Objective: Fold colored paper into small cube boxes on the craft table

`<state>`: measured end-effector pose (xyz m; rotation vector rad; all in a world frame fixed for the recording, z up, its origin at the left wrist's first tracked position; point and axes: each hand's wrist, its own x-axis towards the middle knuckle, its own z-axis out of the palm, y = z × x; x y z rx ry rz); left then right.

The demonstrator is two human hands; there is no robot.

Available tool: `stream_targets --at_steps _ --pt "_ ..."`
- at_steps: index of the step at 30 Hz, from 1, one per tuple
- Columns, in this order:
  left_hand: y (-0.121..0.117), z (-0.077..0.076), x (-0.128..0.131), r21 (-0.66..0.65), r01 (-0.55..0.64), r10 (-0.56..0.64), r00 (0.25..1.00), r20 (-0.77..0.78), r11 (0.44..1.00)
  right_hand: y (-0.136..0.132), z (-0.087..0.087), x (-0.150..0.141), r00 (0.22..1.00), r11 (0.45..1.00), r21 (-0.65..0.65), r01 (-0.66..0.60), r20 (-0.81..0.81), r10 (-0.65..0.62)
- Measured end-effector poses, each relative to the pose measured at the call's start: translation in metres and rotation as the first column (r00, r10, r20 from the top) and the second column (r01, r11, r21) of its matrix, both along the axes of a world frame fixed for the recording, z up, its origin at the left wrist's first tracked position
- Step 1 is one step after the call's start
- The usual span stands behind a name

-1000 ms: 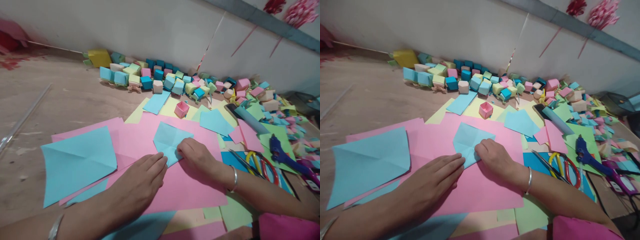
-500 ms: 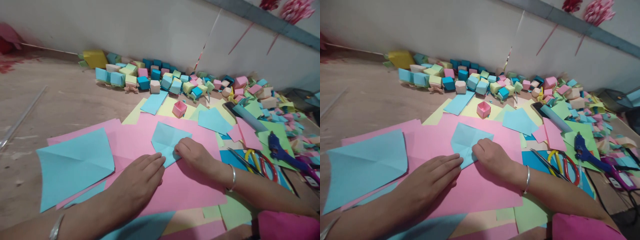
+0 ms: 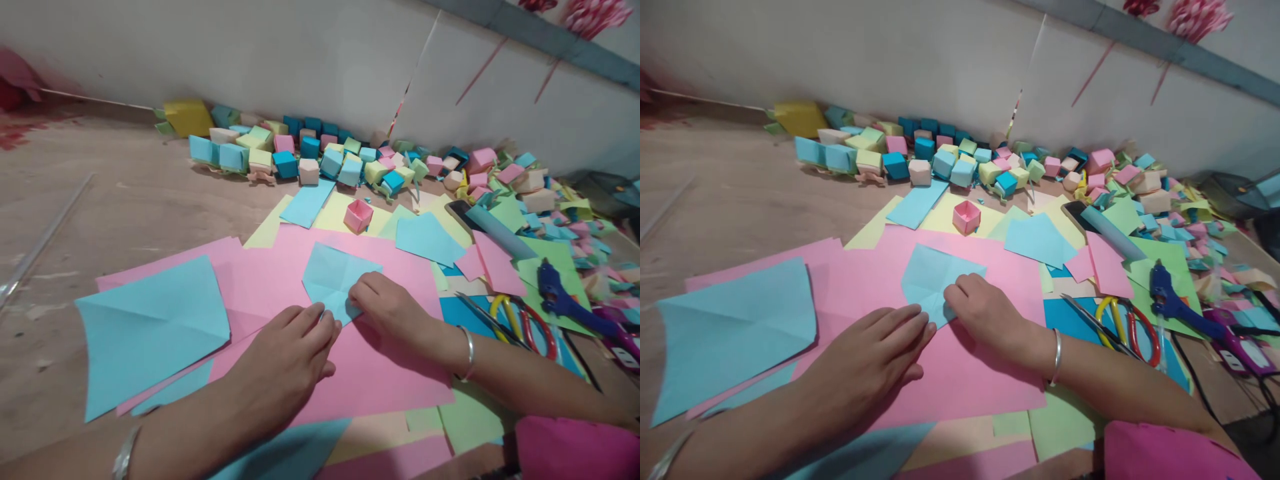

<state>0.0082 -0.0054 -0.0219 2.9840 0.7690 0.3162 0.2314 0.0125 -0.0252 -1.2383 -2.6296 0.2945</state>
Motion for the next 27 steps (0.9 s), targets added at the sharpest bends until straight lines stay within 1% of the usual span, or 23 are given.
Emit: stream_targets --at_steps 3,6,10,13,16,20,21,22,23,24,25,26,27 --pt "0.000 -0.002 0.000 0.025 0.009 -0.008 1.000 -0.010 1.000 0.002 -0.005 -0.001 0.993 0.997 -0.011 0.081 -0.089 -0.082" --pt "0.002 -0.003 0.000 0.035 0.016 -0.016 1.000 -0.013 0.999 0.004 -0.009 -0.003 0.980 0.993 -0.003 0.119 -0.160 -0.118" --pt "0.004 -0.002 -0.001 0.006 0.025 -0.025 0.999 -0.040 1.000 0.003 -0.005 -0.004 0.984 0.989 -0.010 0.151 -0.096 -0.151" --pt "0.005 0.001 0.000 -0.026 0.012 -0.013 0.998 -0.060 1.000 0.005 0.002 0.000 0.971 0.970 -0.069 0.233 -0.036 -0.235" --pt "0.006 0.003 0.000 -0.044 0.012 -0.015 0.998 -0.062 0.999 0.013 0.008 0.012 0.952 0.940 -0.153 0.306 0.021 -0.306" --pt "0.006 0.005 0.000 -0.051 0.011 -0.015 0.998 -0.062 0.999 0.023 0.018 0.031 0.948 0.917 -0.239 0.319 0.078 -0.309" --pt "0.006 0.005 0.000 -0.052 0.009 -0.012 0.998 -0.065 0.999 0.023 0.021 0.034 0.946 0.916 -0.239 0.324 0.096 -0.309" --pt "0.005 0.005 0.000 -0.052 0.007 -0.011 0.998 -0.069 0.999 0.021 0.024 0.035 0.946 0.924 -0.208 0.321 0.112 -0.303" --pt "0.005 0.006 0.000 -0.051 0.008 -0.012 0.997 -0.073 0.999 0.018 0.026 0.034 0.950 0.942 -0.146 0.303 0.127 -0.286" --pt "0.004 0.006 0.000 -0.047 0.008 -0.012 0.997 -0.077 0.999 0.013 0.028 0.031 0.957 0.963 -0.055 0.264 0.140 -0.254" --pt "0.004 0.006 0.000 -0.041 0.007 -0.010 0.997 -0.081 0.999 0.007 0.029 0.027 0.969 0.981 0.049 0.190 0.149 -0.195" --pt "0.004 0.006 0.000 -0.033 0.011 -0.013 0.997 -0.082 0.999 0.001 0.030 0.022 0.978 0.986 0.128 0.104 0.166 -0.125" --pt "0.004 0.005 0.000 -0.020 0.016 -0.018 0.996 -0.082 1.000 -0.006 0.029 0.016 0.981 0.986 0.168 0.014 0.187 -0.046"
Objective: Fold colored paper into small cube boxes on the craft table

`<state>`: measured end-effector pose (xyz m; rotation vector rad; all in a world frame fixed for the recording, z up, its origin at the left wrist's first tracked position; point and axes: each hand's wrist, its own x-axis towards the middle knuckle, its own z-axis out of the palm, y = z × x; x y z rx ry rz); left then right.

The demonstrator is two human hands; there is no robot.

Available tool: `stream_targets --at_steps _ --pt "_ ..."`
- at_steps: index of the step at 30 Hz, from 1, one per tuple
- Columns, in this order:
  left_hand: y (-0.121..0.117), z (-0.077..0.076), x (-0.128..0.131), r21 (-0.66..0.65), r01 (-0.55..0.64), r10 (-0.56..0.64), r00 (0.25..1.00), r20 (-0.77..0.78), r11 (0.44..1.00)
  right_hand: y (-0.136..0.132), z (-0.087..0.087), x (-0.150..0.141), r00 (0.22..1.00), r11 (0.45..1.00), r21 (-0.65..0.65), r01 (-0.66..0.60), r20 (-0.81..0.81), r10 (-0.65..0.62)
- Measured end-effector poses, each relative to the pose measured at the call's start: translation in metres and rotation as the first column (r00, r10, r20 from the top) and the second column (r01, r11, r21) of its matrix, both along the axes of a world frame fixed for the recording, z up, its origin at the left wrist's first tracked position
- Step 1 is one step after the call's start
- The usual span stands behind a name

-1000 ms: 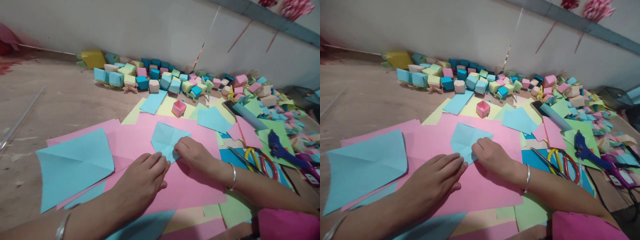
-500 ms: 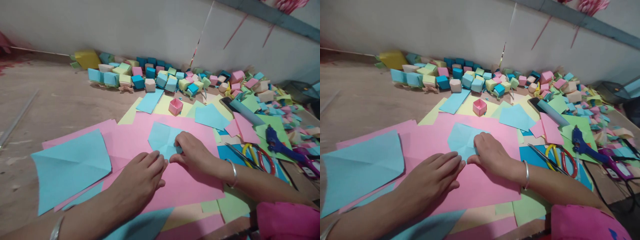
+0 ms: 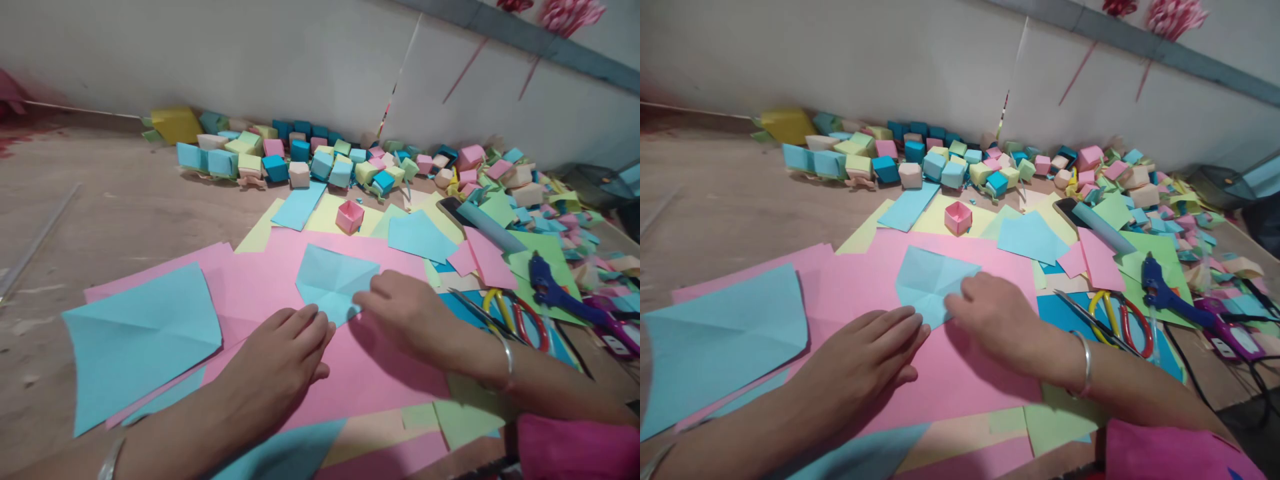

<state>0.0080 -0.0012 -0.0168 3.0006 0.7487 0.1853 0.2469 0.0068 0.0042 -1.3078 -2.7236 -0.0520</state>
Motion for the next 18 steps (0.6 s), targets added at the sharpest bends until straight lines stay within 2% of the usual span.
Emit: stream_targets --at_steps 1,3,7,11,14,18 --pt "0.000 -0.001 0.000 0.012 0.006 -0.006 1.000 -0.001 1.000 -0.006 -0.001 -0.006 0.997 0.997 0.002 -0.072 0.030 0.072" --pt "0.000 -0.004 -0.001 0.032 0.015 -0.015 1.000 -0.002 0.999 -0.016 -0.002 -0.015 0.987 0.992 -0.037 -0.124 0.098 0.127" --pt "-0.005 -0.010 -0.003 0.096 0.008 -0.010 1.000 0.015 0.995 -0.026 0.001 -0.019 0.975 0.994 -0.077 -0.074 0.202 0.088" --pt "-0.013 -0.014 -0.005 0.193 -0.020 0.006 0.997 0.076 0.981 -0.024 0.009 -0.012 0.968 0.992 -0.090 -0.089 0.225 0.108" --pt "-0.009 -0.012 -0.007 0.221 -0.025 -0.009 0.988 0.154 0.975 -0.016 0.013 -0.006 0.967 0.995 0.022 -0.095 0.238 0.087" --pt "0.006 -0.007 -0.011 0.195 -0.104 0.075 0.986 0.148 0.975 -0.003 0.011 -0.003 0.959 0.979 0.194 -0.067 0.284 0.010"
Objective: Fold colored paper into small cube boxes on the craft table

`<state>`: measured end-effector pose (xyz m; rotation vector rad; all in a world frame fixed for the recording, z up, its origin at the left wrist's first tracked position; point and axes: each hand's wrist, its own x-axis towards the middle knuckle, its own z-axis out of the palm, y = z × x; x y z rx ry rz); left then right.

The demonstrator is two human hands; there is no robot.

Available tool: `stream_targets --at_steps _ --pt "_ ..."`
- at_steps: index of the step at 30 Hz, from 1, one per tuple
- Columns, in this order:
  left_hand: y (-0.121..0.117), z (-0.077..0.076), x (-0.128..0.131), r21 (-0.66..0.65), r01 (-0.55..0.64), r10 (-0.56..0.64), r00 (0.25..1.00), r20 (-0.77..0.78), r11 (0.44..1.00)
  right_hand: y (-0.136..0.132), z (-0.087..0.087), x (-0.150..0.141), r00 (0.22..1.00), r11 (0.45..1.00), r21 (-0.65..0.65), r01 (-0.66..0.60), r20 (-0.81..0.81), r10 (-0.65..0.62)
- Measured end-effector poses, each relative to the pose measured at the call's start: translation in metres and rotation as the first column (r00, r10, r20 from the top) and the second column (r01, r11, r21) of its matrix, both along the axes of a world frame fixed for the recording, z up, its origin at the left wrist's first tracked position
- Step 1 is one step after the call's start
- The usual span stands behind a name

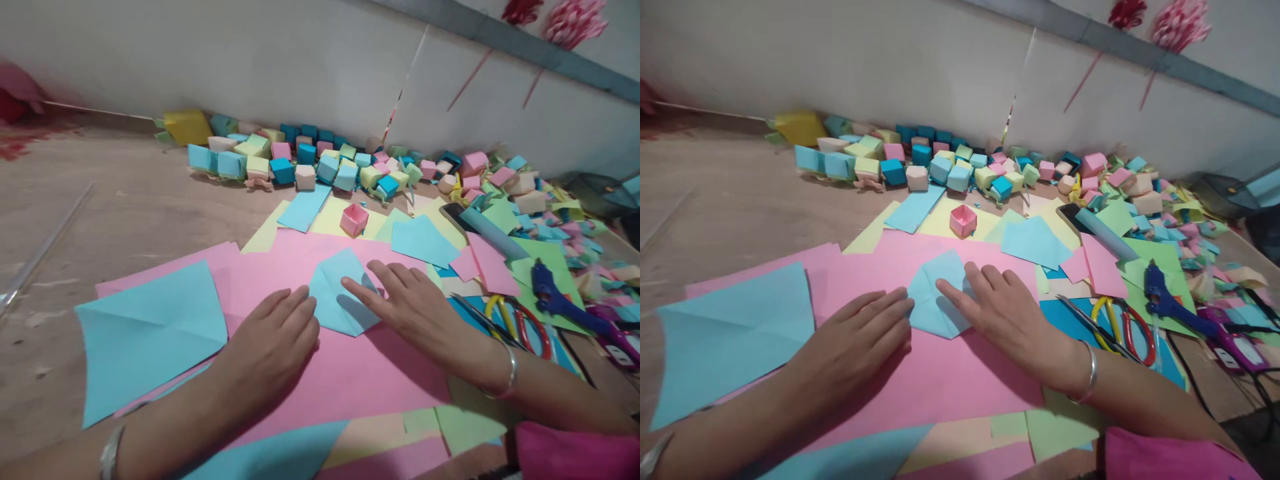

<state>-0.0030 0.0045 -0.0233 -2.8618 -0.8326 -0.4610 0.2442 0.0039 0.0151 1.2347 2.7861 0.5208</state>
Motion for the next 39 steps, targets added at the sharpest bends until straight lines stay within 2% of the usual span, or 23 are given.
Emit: stream_targets --at_steps 4,9,11,14,17,21,22,23,25,28,35,39 --pt "0.009 0.005 -0.003 -0.057 -0.025 0.021 0.998 -0.064 0.998 0.006 -0.006 -0.001 0.997 0.998 -0.013 -0.068 -0.024 0.068" --pt "0.009 0.003 -0.003 -0.095 -0.077 0.074 0.997 -0.030 0.992 0.005 -0.009 -0.002 0.952 0.973 0.053 -0.226 -0.201 0.232" --pt "0.008 0.001 -0.003 -0.100 -0.059 0.060 0.998 0.003 0.993 0.003 -0.010 -0.002 0.923 0.960 0.049 -0.275 -0.266 0.278" --pt "0.007 -0.002 -0.003 -0.134 0.016 -0.015 1.000 0.009 0.991 0.001 -0.013 -0.003 0.889 0.940 -0.048 -0.338 -0.345 0.302" --pt "0.004 0.000 -0.004 -0.149 0.060 -0.060 0.998 -0.001 0.987 0.006 -0.016 -0.001 0.834 0.910 -0.183 -0.371 -0.496 0.240" --pt "-0.001 0.006 -0.001 -0.162 0.019 -0.020 1.000 -0.006 0.987 0.018 -0.023 0.003 0.744 0.824 -0.401 -0.400 -0.667 0.037" --pt "-0.003 0.008 0.000 -0.180 0.021 -0.024 1.000 -0.014 0.983 0.020 -0.026 0.004 0.730 0.817 -0.426 -0.388 -0.683 -0.009" --pt "-0.005 0.009 0.000 -0.203 0.029 -0.034 0.999 -0.023 0.979 0.022 -0.030 0.003 0.720 0.827 -0.428 -0.363 -0.693 -0.043" --pt "-0.008 0.009 0.002 -0.240 0.060 -0.070 0.997 -0.034 0.969 0.022 -0.038 0.001 0.716 0.883 -0.373 -0.286 -0.696 -0.063" --pt "-0.013 0.005 0.002 -0.210 0.075 -0.082 0.996 -0.027 0.975 0.019 -0.047 -0.004 0.763 0.949 -0.265 -0.168 -0.645 -0.045" --pt "-0.021 -0.007 -0.001 -0.067 0.066 -0.061 0.995 0.078 0.996 0.009 -0.049 -0.010 0.888 0.989 -0.145 -0.033 -0.458 -0.038" --pt "-0.020 -0.007 0.001 -0.056 0.097 -0.089 0.987 0.132 0.994 0.010 -0.048 -0.009 0.903 0.986 -0.152 -0.063 -0.430 -0.009"
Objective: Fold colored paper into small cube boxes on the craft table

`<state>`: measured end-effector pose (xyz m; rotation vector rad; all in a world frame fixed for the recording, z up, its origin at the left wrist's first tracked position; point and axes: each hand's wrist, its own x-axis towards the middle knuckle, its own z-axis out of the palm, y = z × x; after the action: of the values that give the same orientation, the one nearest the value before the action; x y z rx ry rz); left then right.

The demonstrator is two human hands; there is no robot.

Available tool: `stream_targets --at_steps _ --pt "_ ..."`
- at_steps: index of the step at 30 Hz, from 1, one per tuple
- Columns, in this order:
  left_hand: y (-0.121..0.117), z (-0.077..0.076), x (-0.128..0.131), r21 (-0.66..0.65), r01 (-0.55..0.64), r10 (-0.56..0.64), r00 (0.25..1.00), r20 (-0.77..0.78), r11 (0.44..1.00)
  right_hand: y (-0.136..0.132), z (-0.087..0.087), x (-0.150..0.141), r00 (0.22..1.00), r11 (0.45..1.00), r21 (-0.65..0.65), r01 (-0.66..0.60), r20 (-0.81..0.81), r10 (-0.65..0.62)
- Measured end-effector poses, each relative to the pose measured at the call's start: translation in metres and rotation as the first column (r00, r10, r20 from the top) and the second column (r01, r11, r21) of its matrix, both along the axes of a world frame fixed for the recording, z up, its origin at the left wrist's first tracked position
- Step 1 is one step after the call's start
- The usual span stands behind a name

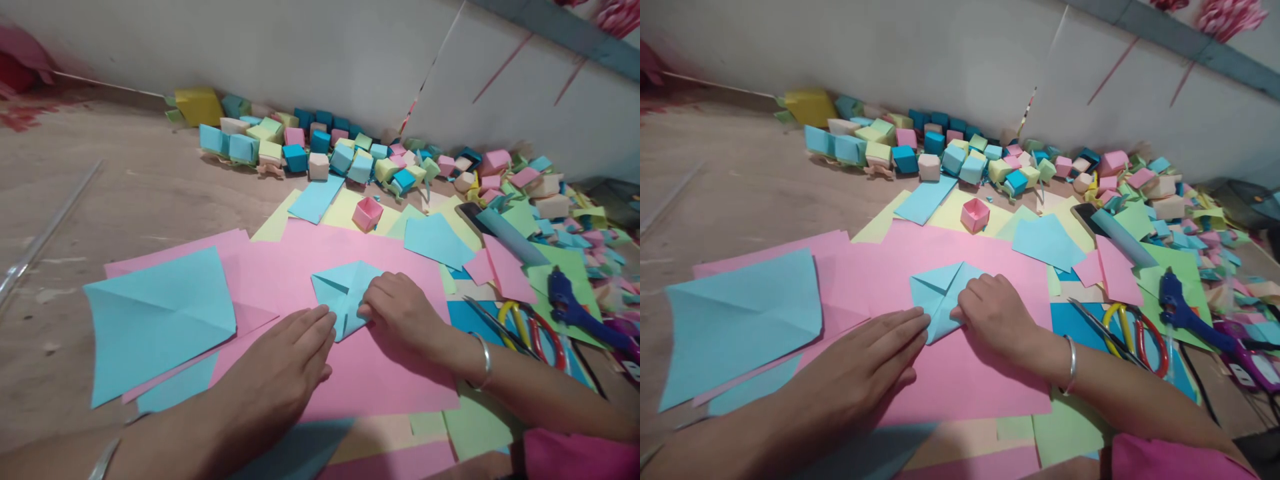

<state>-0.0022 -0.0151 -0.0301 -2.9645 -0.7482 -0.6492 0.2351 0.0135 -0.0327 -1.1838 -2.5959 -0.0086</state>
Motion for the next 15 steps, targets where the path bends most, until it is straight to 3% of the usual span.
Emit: stream_targets --at_steps 7,15 --pt "-0.0008 -0.0009 -0.0024 -0.041 -0.016 0.017 1.000 0.008 0.999 0.0021 0.0052 -0.0003 0.994 0.994 -0.049 -0.097 0.052 0.100" --pt "-0.0001 -0.0032 -0.0038 -0.012 0.007 -0.007 1.000 0.031 1.000 0.0046 0.0036 -0.0034 0.992 0.991 0.110 -0.072 0.109 0.060"
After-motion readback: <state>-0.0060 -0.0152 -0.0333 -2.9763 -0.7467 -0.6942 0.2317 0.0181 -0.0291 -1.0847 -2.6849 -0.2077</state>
